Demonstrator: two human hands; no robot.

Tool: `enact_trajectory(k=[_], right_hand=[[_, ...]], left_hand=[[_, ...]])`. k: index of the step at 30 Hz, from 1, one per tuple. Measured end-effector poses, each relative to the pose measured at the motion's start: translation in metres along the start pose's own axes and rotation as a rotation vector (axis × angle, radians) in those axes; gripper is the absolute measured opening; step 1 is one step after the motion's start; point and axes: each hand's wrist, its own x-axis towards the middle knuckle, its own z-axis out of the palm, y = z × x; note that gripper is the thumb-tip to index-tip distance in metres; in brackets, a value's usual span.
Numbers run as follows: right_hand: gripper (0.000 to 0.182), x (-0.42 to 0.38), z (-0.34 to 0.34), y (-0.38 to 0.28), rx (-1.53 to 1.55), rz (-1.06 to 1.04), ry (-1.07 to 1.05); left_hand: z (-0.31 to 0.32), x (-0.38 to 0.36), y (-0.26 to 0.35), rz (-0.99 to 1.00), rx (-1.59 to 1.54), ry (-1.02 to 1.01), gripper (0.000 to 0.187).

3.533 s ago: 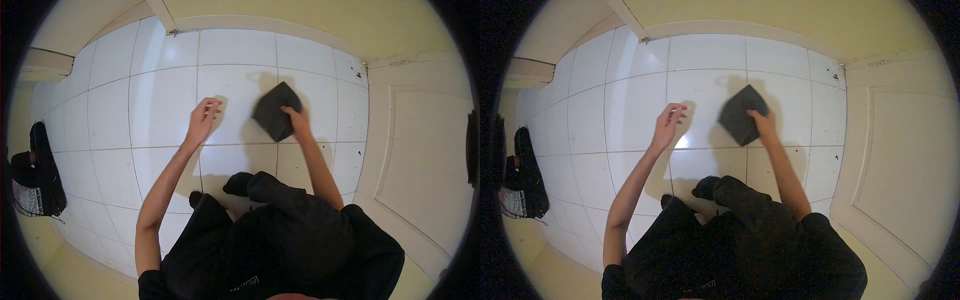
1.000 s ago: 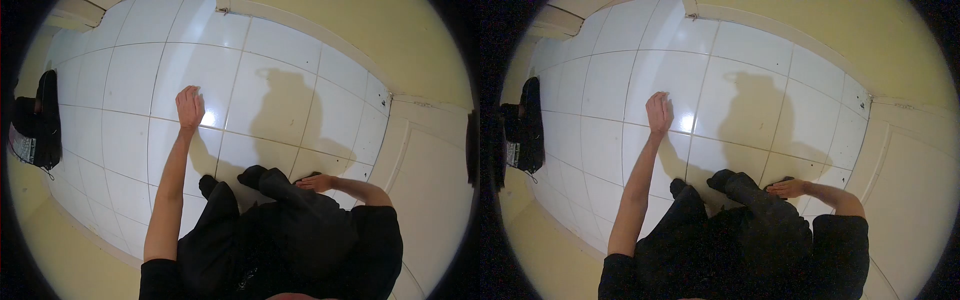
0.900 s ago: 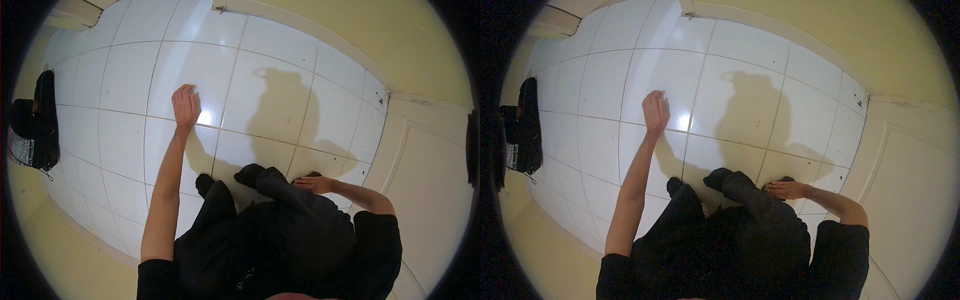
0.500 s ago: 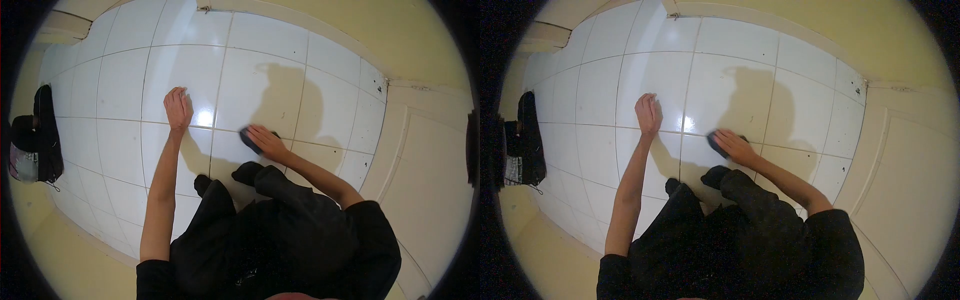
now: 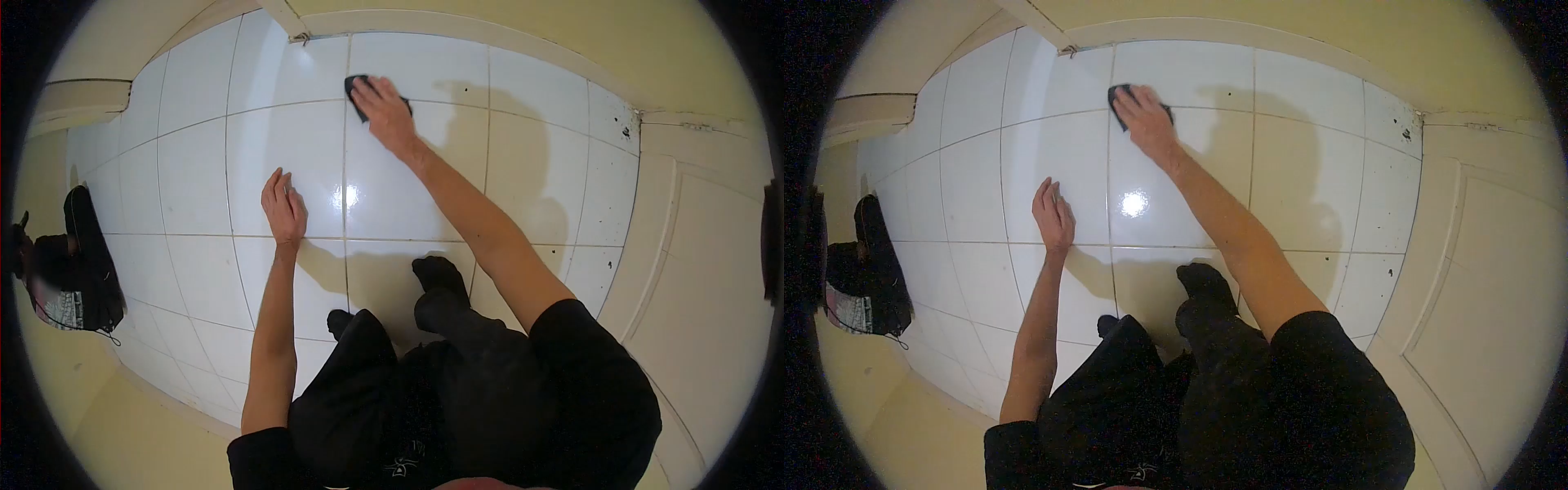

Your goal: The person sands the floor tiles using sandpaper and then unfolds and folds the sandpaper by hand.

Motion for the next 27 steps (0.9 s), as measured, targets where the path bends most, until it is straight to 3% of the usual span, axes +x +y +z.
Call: enact_trajectory(k=[8, 16, 22, 27], right_hand=[[0.052, -0.017, -0.041, 0.097, -0.258, 0.39, 0.106], [0.068, -0.15, -0.142, 0.162, -0.46, 0.718, 0.196], [0.073, -0.282, -0.223, 0.092, -0.38, 0.863, 0.11], [0.08, -0.376, -0.266, -0.001, -0.377, 1.077, 0.173]], left_hand=[[0.002, -0.004, 0.003, 0.003, 0.055, -0.05, 0.039], [0.005, -0.003, 0.002, 0.01, 0.118, -0.064, 0.042], [0.007, -0.001, 0.005, 0.038, 0.121, -0.056, 0.045], [0.009, -0.001, -0.007, 0.087, 0.161, -0.049, 0.046]])
